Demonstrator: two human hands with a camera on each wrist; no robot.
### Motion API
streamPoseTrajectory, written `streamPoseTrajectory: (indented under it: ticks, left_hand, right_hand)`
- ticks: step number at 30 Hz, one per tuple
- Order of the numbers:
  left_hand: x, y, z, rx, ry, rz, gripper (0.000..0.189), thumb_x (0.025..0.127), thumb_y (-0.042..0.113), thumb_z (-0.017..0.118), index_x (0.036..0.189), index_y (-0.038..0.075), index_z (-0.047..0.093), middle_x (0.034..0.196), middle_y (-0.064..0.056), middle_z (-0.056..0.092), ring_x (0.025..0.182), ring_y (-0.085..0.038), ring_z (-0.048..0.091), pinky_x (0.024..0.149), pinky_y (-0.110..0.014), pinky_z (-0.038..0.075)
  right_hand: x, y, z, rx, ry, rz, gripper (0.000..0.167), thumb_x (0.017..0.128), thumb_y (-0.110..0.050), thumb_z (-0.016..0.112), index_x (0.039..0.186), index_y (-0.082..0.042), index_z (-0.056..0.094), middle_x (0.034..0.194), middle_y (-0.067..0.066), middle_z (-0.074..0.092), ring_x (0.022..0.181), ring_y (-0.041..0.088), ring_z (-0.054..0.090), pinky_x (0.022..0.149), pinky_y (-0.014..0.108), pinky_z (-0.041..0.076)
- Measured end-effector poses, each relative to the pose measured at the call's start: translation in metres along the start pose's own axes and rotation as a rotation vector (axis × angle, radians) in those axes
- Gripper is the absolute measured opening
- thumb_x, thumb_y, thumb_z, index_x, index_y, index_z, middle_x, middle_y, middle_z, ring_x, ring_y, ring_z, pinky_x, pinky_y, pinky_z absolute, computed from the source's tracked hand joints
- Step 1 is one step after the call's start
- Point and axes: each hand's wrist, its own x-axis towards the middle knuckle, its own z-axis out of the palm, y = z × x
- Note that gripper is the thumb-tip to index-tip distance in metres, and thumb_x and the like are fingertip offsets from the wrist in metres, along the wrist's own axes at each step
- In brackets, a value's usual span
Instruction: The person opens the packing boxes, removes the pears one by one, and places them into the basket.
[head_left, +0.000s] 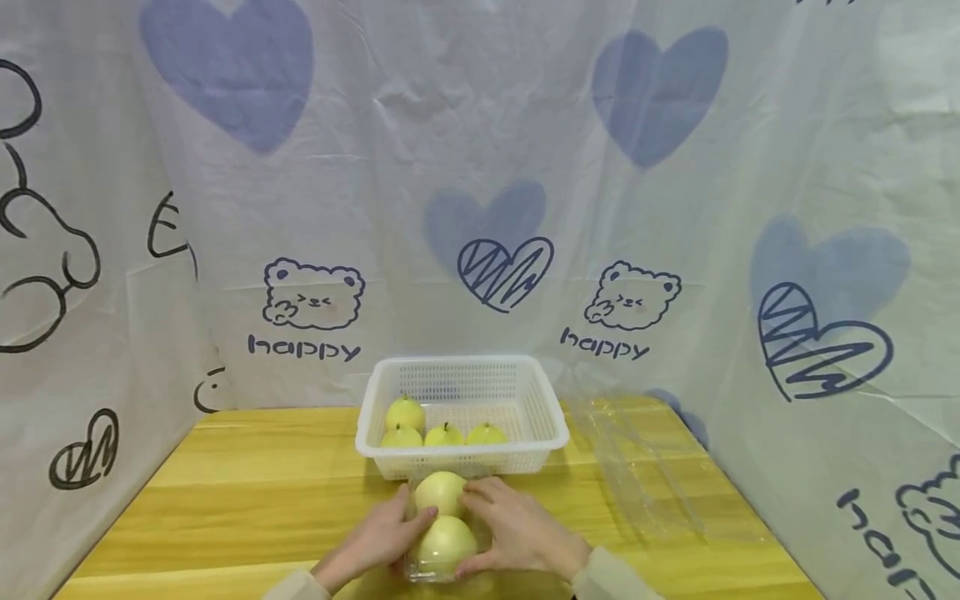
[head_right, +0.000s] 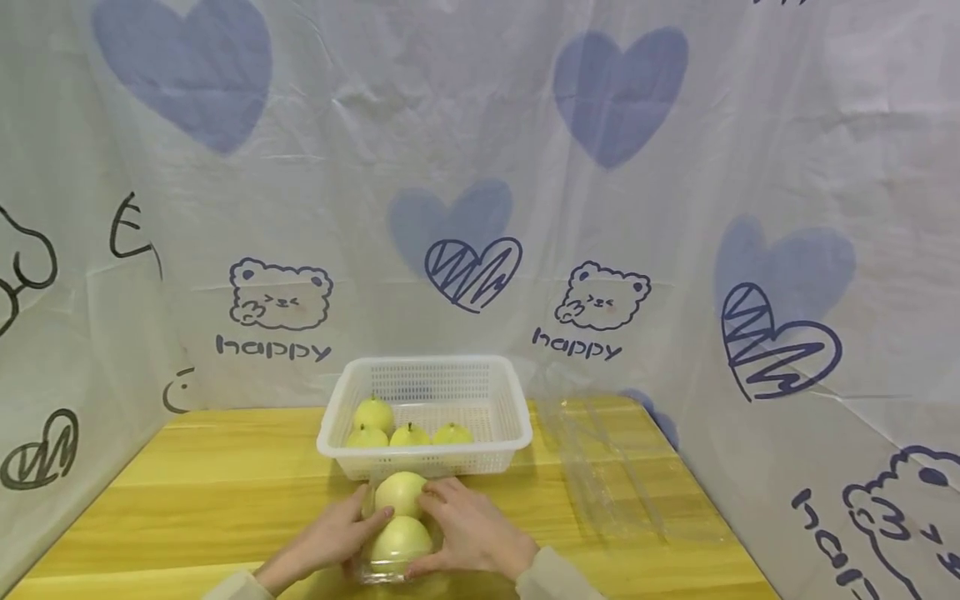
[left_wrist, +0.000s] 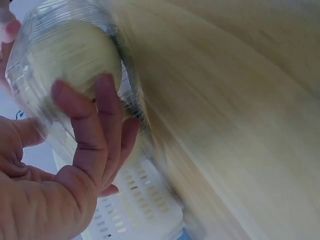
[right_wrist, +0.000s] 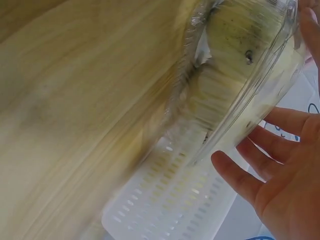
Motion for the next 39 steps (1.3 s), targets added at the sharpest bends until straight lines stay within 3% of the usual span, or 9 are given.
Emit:
streamPoseTrajectory:
  ticks: [5, 10, 16, 20, 26, 31, 35, 39]
  left_hand:
    - [0.002, -0.001, 0.001, 0.000, -0.006, 0.023, 0.069, 0.102, 0.038, 0.050, 0.149, -0.006, 0.027, 0.064, -0.004, 0.058, 0.038, -0.009, 0.043, 0.036, -0.024, 0.040]
    - [0.003, 0.001, 0.003, 0.006, 0.006, 0.048, 0.070, 0.100, 0.035, 0.054, 0.149, -0.007, 0.028, 0.067, -0.002, 0.063, 0.047, -0.014, 0.054, 0.043, -0.027, 0.044]
    - [0.003, 0.000, 0.001, -0.044, 0.034, 0.048, 0.067, 0.094, 0.035, 0.065, 0.136, -0.012, 0.042, 0.082, -0.006, 0.069, 0.054, -0.018, 0.059, 0.051, -0.031, 0.049]
    - [0.001, -0.002, -0.002, -0.100, 0.008, 0.042, 0.058, 0.090, 0.035, 0.070, 0.125, -0.008, 0.051, 0.091, -0.008, 0.070, 0.054, -0.018, 0.060, 0.053, -0.032, 0.049]
    - [-0.002, -0.007, -0.006, -0.138, -0.027, 0.076, 0.041, 0.088, 0.032, 0.072, 0.108, -0.002, 0.060, 0.091, -0.006, 0.068, 0.055, -0.017, 0.060, 0.050, -0.030, 0.050]
    - [-0.007, -0.011, -0.008, -0.167, -0.085, 0.118, 0.038, 0.087, 0.028, 0.075, 0.107, -0.003, 0.062, 0.095, -0.008, 0.067, 0.062, -0.018, 0.063, 0.052, -0.031, 0.053]
    - [-0.008, -0.015, -0.011, -0.150, -0.123, 0.170, 0.040, 0.084, 0.025, 0.077, 0.110, -0.002, 0.062, 0.101, -0.009, 0.066, 0.082, -0.018, 0.065, 0.063, -0.030, 0.056]
    - [-0.009, -0.016, -0.014, -0.093, -0.179, 0.207, 0.039, 0.080, 0.024, 0.081, 0.108, 0.004, 0.063, 0.104, -0.008, 0.065, 0.074, -0.010, 0.062, 0.062, -0.023, 0.052]
  right_hand:
    - [-0.002, 0.000, 0.001, -0.006, -0.021, 0.008, 0.096, 0.075, -0.080, 0.056, 0.142, -0.011, 0.050, 0.142, 0.008, 0.050, 0.128, 0.022, 0.050, 0.100, 0.041, 0.050]
    - [-0.003, -0.001, 0.000, -0.017, -0.066, 0.050, 0.098, 0.074, -0.082, 0.056, 0.146, -0.017, 0.044, 0.145, 0.008, 0.047, 0.130, 0.024, 0.047, 0.101, 0.045, 0.048]
    - [-0.001, -0.007, -0.006, -0.034, -0.099, 0.071, 0.094, 0.072, -0.082, 0.059, 0.148, -0.030, 0.041, 0.145, 0.007, 0.045, 0.128, 0.024, 0.045, 0.092, 0.048, 0.050]
    - [0.004, -0.014, -0.010, -0.020, -0.153, 0.103, 0.092, 0.071, -0.081, 0.061, 0.149, -0.038, 0.038, 0.149, 0.010, 0.041, 0.133, 0.029, 0.041, 0.090, 0.056, 0.049]
    - [0.013, -0.025, -0.013, -0.030, -0.235, 0.130, 0.093, 0.068, -0.081, 0.064, 0.149, -0.053, 0.028, 0.156, 0.012, 0.032, 0.138, 0.041, 0.037, 0.093, 0.068, 0.044]
    - [0.018, -0.029, -0.013, -0.081, -0.283, 0.130, 0.094, 0.066, -0.082, 0.064, 0.147, -0.058, 0.023, 0.156, 0.010, 0.032, 0.136, 0.043, 0.038, 0.097, 0.065, 0.044]
    - [0.021, -0.029, -0.011, -0.129, -0.252, 0.118, 0.090, 0.066, -0.082, 0.064, 0.145, -0.056, 0.031, 0.147, 0.008, 0.039, 0.127, 0.034, 0.044, 0.095, 0.057, 0.048]
    - [0.022, -0.028, -0.008, -0.170, -0.193, 0.092, 0.086, 0.066, -0.083, 0.064, 0.142, -0.051, 0.040, 0.134, 0.005, 0.045, 0.114, 0.027, 0.048, 0.088, 0.048, 0.051]
